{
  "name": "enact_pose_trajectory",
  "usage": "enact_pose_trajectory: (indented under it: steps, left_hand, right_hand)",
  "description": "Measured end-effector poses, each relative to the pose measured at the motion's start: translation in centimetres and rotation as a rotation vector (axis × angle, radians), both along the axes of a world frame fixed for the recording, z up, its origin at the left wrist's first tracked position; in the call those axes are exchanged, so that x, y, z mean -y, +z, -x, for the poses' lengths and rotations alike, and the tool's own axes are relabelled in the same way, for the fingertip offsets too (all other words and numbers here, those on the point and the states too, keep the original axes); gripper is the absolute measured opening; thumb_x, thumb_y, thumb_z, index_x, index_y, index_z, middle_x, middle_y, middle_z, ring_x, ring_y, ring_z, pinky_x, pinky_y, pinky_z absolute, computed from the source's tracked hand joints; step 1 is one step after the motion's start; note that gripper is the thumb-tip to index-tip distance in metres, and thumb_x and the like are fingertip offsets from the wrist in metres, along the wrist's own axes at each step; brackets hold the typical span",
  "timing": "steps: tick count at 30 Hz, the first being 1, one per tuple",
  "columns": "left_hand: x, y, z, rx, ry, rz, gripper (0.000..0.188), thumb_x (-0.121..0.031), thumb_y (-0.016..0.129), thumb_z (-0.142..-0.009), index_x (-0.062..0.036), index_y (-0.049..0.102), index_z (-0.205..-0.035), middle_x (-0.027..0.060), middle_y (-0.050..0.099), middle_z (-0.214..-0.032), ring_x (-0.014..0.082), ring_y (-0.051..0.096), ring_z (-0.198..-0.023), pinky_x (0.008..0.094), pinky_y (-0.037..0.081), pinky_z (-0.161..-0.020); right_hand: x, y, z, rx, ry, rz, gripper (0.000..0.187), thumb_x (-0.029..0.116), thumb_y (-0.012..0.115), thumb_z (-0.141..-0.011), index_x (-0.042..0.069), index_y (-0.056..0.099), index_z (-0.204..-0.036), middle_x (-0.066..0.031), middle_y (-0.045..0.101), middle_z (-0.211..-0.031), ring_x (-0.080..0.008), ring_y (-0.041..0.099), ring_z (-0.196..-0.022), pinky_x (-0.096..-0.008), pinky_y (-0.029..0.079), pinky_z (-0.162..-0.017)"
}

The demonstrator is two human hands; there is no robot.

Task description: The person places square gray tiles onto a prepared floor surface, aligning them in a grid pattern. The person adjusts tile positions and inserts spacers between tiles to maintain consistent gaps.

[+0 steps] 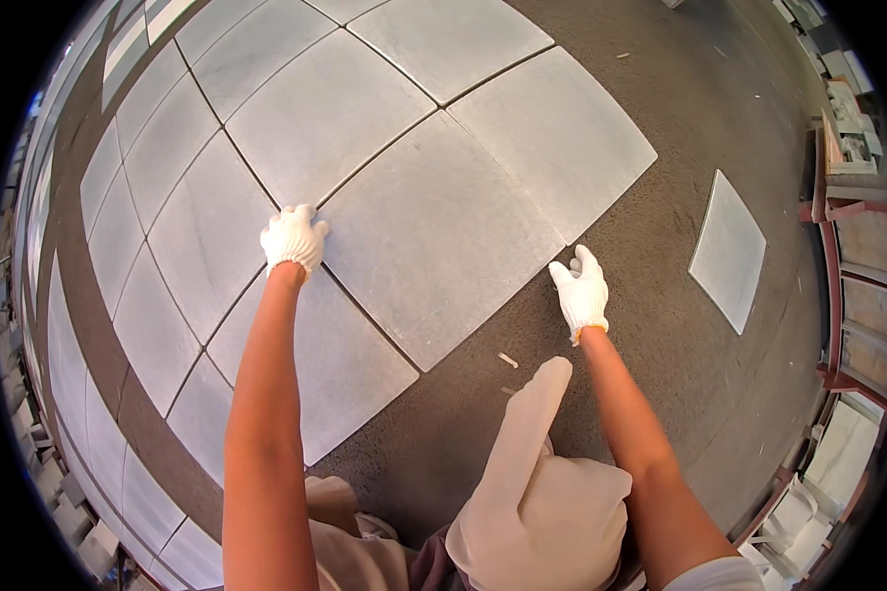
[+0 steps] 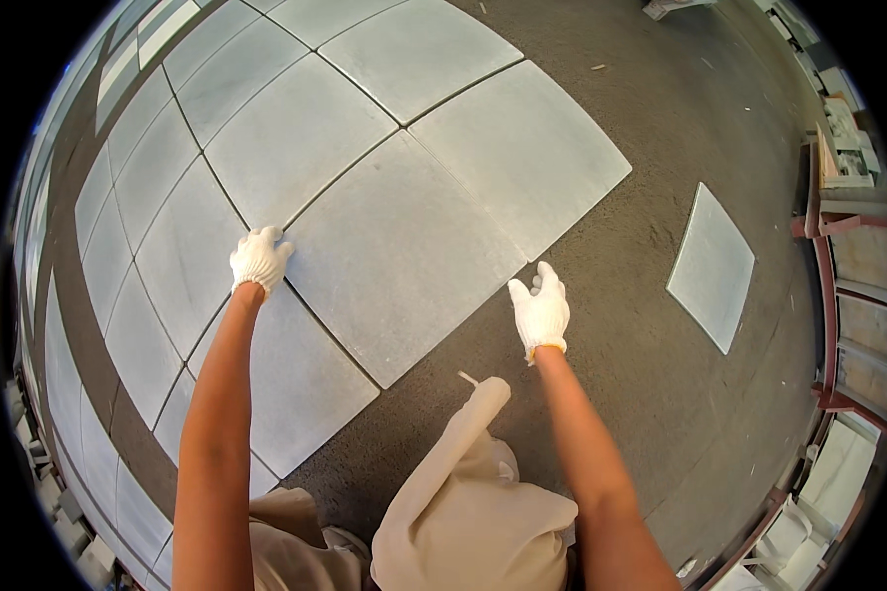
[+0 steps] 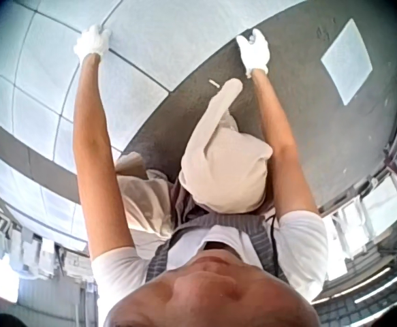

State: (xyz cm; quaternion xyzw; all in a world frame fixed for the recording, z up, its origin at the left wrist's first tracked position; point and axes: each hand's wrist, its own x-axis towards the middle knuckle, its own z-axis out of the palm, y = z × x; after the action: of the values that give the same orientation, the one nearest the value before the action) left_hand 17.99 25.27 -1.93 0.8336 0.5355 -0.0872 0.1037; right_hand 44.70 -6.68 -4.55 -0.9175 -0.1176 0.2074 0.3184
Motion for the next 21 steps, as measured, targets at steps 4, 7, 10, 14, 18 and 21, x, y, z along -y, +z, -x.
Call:
enact_pose_trajectory:
  steps: [4, 7, 10, 14, 18, 21]
  left_hand:
    - [0.0, 0.0, 0.1, -0.006, -0.004, 0.004, 0.039, -0.034, 0.064, -0.083, -0.0122, 0.066, -0.115, 0.0123, 0.063, -0.12, 0.0309, 0.056, -0.116, 0.0462, 0.041, -0.099]
    - [-0.1, -0.3, 0.6, 0.003, -0.01, 0.003, 0.04, -0.037, 0.065, -0.083, -0.0115, 0.065, -0.114, 0.0126, 0.063, -0.118, 0.0322, 0.056, -0.114, 0.0458, 0.042, -0.097]
    - [0.2, -0.6, 0.8, 0.019, 0.007, 0.003, 0.039, -0.036, 0.066, -0.083, -0.0118, 0.065, -0.113, 0.0122, 0.063, -0.119, 0.0316, 0.056, -0.115, 0.0458, 0.041, -0.098]
    - [0.6, -0.5, 0.8, 0.026, 0.02, -0.001, 0.037, -0.034, 0.067, -0.084, -0.0119, 0.065, -0.113, 0.0117, 0.063, -0.119, 0.0309, 0.056, -0.115, 0.0461, 0.041, -0.099]
    - [0.8, -0.7, 1.2, 0.048, -0.003, -0.031, 0.036, -0.034, 0.067, -0.085, -0.0121, 0.064, -0.114, 0.012, 0.063, -0.118, 0.0314, 0.057, -0.113, 0.0465, 0.041, -0.098]
    - [0.9, -0.8, 1.2, 0.076, -0.015, -0.05, 0.036, -0.034, 0.066, -0.085, -0.0124, 0.064, -0.113, 0.0123, 0.063, -0.116, 0.0319, 0.057, -0.112, 0.0467, 0.041, -0.097]
  right_hand:
    - [-0.2, -0.2, -1.9, 0.147, 0.106, 0.045, 0.053, 0.025, 0.069, -0.084, 0.013, 0.055, -0.133, -0.0124, 0.059, -0.118, -0.025, 0.063, -0.094, -0.0372, 0.05, -0.087]
    - [-0.6, 0.0, -3.1, 0.245, 0.229, 0.077, 0.049, 0.023, 0.068, -0.084, 0.02, 0.057, -0.132, -0.0091, 0.058, -0.112, -0.0238, 0.062, -0.087, -0.0367, 0.05, -0.084]
    - [-0.3, 0.3, -4.2, 0.211, 0.307, 0.075, 0.051, 0.025, 0.068, -0.084, 0.023, 0.057, -0.133, -0.0073, 0.057, -0.107, -0.0232, 0.061, -0.088, -0.0358, 0.049, -0.083]
    - [-0.1, -0.5, -4.3, 0.305, 0.331, 0.129, 0.049, 0.027, 0.067, -0.085, 0.027, 0.057, -0.133, -0.007, 0.058, -0.109, -0.0253, 0.062, -0.092, -0.0369, 0.05, -0.083]
    - [-0.5, -0.9, -3.6, 0.399, 0.285, 0.165, 0.046, 0.028, 0.064, -0.087, 0.028, 0.057, -0.133, -0.0073, 0.059, -0.109, -0.0276, 0.063, -0.096, -0.0388, 0.05, -0.084]
    - [-1.2, -1.1, -4.0, 0.374, 0.175, 0.166, 0.044, 0.027, 0.059, -0.09, 0.028, 0.056, -0.134, -0.0068, 0.06, -0.108, -0.0266, 0.063, -0.094, -0.0386, 0.05, -0.084]
